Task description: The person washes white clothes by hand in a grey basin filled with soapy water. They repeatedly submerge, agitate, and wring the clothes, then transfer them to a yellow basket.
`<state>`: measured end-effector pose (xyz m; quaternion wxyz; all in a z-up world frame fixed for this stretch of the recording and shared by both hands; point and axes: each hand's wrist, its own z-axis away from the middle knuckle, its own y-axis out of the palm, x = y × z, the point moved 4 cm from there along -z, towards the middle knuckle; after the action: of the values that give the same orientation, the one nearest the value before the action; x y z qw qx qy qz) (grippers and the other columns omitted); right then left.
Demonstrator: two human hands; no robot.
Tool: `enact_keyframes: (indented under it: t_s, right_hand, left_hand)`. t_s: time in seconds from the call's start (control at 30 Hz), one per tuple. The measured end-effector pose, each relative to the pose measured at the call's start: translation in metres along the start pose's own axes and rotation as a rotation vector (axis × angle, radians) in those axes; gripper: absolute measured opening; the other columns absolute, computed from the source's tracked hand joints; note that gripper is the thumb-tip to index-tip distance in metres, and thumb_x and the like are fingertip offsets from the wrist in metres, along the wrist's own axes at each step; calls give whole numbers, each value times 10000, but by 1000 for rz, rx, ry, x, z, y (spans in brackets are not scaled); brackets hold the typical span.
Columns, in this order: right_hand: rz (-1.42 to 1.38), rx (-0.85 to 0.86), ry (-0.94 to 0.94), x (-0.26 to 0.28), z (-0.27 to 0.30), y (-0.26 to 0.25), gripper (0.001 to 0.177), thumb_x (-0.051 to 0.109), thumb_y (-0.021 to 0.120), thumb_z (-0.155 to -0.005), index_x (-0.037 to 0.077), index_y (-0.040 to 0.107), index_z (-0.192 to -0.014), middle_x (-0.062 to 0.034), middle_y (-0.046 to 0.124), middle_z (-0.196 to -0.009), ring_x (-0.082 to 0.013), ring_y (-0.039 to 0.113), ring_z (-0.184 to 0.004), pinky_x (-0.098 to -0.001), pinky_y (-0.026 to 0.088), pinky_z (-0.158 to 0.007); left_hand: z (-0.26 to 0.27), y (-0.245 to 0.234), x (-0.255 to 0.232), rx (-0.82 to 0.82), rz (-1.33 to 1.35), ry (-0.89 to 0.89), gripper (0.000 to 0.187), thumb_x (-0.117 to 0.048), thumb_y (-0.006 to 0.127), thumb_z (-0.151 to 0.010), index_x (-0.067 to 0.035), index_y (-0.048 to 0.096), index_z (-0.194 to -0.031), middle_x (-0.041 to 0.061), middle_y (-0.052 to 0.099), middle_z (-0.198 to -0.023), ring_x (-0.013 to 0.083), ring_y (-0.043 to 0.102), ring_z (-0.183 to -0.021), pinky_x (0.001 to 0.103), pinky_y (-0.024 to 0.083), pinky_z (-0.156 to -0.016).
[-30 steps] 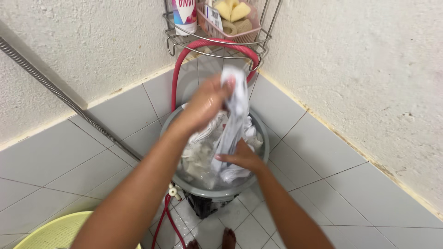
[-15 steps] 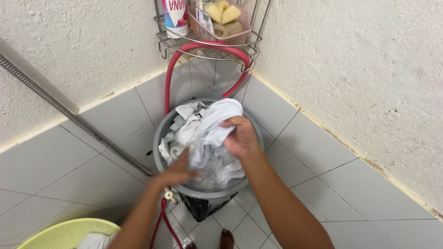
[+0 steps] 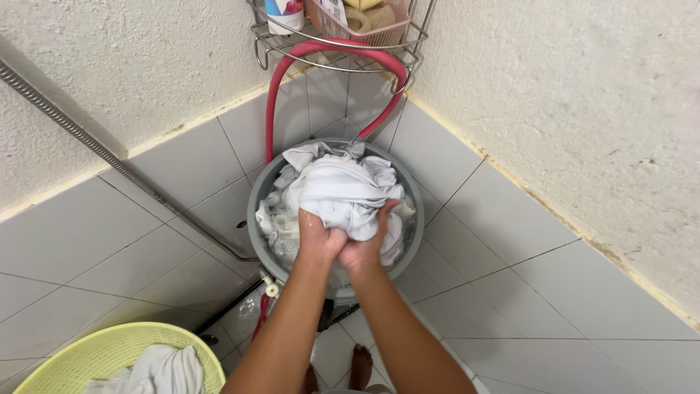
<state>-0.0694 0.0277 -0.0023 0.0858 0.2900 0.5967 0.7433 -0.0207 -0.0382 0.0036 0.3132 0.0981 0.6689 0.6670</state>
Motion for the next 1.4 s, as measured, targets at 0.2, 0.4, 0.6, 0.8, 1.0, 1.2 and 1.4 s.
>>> enact_keyframes:
  t_s: [0.2, 0.4, 0.6, 0.8, 1.0, 1.2, 1.4]
  right_hand:
    - [99, 279, 23, 57, -33, 2, 786, 544, 671, -952, 1, 453, -1476, -180, 645, -1323, -327, 612, -1255, -511, 474, -1122]
    - [803, 221, -28, 48, -27, -28, 704, 290, 792, -868, -2, 477, -1425, -161, 646, -1265, -267, 639, -1160, -443, 519, -1022]
    - [459, -8, 39, 40, -11, -17, 558, 369, 681, -859, -2, 587, -1266, -154, 710, -1144, -273, 712, -1024, -414, 576, -937]
    - [146, -54, 458, 27, -30, -22, 346, 407, 611, -931, 88, 714, -1016, -87, 722, -933, -248, 708, -839, -399, 598, -821]
    - [1191, 55, 881, 42, -58, -1, 321, 379, 784, -819, 82, 762, -940, -79, 724, -865, -194, 664, -775, -363, 549, -703]
    - [2524, 765, 366, 6, -56, 52, 591, 209, 836, -601, 21, 698, -1144, -211, 741, -1026, -297, 731, -954, -374, 589, -863]
    - [2164, 534, 314, 5, -68, 66, 505, 238, 850, -676, 18, 699, -1105, -167, 738, -1039, -289, 717, -993, -384, 567, -904]
  left_hand:
    - [47, -60, -26, 199, -676, -444, 878, -250, 734, -874, -190, 135, -1514, 183, 520, -1474, 357, 608, -1291, 516, 458, -1096]
    - [50, -50, 1, 414, 158, -629, 827, -694, 592, -956, -69, 441, -1477, 246, 502, -1454, 396, 513, -1348, 583, 377, -1117]
    - [18, -43, -5, -198, -166, 25, 340, -204, 716, -935, -24, 650, -1215, 143, 717, -1181, 263, 711, -1022, 419, 596, -902]
    - [65, 47, -20, 250, -1311, 692, 238, -16, 757, -801, -59, 660, -1014, 121, 693, -986, 301, 671, -880, 389, 576, -801]
    - [96, 82, -16, 1139, -1661, 965, 227, -92, 784, -719, -126, 641, -892, 102, 669, -1024, 323, 686, -1004, 429, 569, -850]
    - [80, 34, 63, 1775, -2193, 810, 68, -109, 698, -844, -123, 709, -910, 101, 682, -1073, 321, 688, -977, 488, 575, -825]
    - [66, 46, 38, 1722, -2433, 578, 160, -100, 688, -841, -135, 741, -989, 123, 649, -1260, 326, 688, -1045, 442, 598, -795]
